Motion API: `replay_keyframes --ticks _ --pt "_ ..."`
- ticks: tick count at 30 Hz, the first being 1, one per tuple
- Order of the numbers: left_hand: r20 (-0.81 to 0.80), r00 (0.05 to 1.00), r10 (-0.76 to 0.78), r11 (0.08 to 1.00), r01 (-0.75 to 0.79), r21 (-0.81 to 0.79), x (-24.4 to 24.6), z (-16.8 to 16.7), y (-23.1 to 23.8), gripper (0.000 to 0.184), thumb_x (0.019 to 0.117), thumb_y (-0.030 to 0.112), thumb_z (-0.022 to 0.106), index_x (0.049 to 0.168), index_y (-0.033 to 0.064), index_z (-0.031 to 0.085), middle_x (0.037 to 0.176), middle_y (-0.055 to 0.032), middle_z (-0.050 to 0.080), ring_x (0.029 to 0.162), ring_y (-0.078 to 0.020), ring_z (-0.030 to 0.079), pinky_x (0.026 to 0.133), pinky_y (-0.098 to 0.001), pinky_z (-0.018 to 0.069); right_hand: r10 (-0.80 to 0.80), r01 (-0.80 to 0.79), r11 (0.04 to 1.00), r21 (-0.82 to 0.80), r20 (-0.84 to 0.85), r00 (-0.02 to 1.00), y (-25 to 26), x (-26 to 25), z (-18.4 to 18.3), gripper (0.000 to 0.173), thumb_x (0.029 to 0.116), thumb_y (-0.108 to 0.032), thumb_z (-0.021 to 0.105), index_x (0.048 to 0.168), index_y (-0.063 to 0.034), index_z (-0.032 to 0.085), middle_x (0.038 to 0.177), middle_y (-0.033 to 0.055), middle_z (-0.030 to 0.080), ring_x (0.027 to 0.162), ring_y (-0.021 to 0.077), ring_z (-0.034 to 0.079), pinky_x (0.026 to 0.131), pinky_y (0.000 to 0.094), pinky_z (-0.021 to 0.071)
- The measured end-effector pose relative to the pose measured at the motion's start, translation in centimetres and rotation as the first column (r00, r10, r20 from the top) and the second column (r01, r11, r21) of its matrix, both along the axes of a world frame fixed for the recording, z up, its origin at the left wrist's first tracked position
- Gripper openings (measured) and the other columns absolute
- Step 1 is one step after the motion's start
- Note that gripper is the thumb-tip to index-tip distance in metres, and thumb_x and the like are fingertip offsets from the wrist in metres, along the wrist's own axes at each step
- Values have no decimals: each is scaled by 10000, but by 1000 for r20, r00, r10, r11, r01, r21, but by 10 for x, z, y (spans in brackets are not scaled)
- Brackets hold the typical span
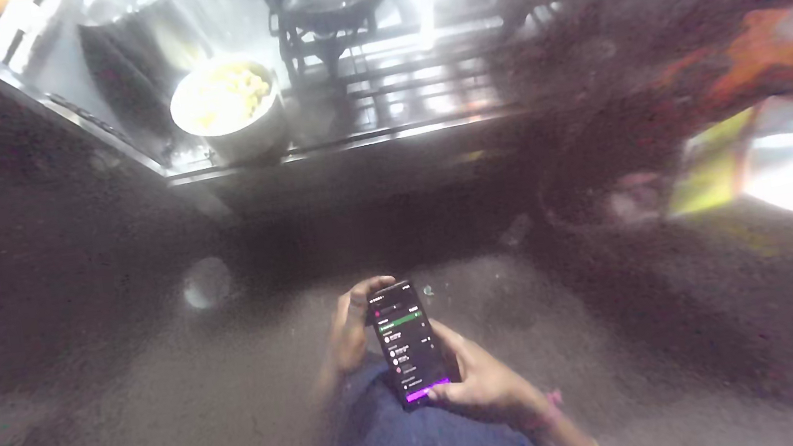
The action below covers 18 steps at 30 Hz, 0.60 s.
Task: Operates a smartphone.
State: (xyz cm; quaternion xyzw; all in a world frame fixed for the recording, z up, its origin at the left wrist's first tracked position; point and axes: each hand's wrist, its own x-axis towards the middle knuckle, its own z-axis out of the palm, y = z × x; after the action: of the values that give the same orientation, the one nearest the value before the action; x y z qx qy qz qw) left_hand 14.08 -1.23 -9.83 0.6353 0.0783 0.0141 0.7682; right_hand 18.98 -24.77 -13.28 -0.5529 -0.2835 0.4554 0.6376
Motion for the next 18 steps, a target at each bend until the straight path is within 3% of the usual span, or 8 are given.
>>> replay_keyframes --ticks 9,18 --pt "-1 1000 -11 1000 11 -13 -1 -1 0 956 934 793 291 1311 -24 615 1180 -130 713 1032 -202 710 866 -372 612 -1 1 1000 -7 -34 999 0 -1 1 889 751 -15 822 1508 -69 360 1307 49 669 1156 168 678 991 372 591" --pt "12 1000 -18 999 18 -26 -2 -2 -1 960 926 796 308 1318 -26 609 1194 -139 708 1042 -211 708 872 -380 611 -1 2 999 44 -22 1000 -2 -1 0 841 791 -86 805 1507 -58 365 1324 50 657 1173 158 666 1000 363 581"
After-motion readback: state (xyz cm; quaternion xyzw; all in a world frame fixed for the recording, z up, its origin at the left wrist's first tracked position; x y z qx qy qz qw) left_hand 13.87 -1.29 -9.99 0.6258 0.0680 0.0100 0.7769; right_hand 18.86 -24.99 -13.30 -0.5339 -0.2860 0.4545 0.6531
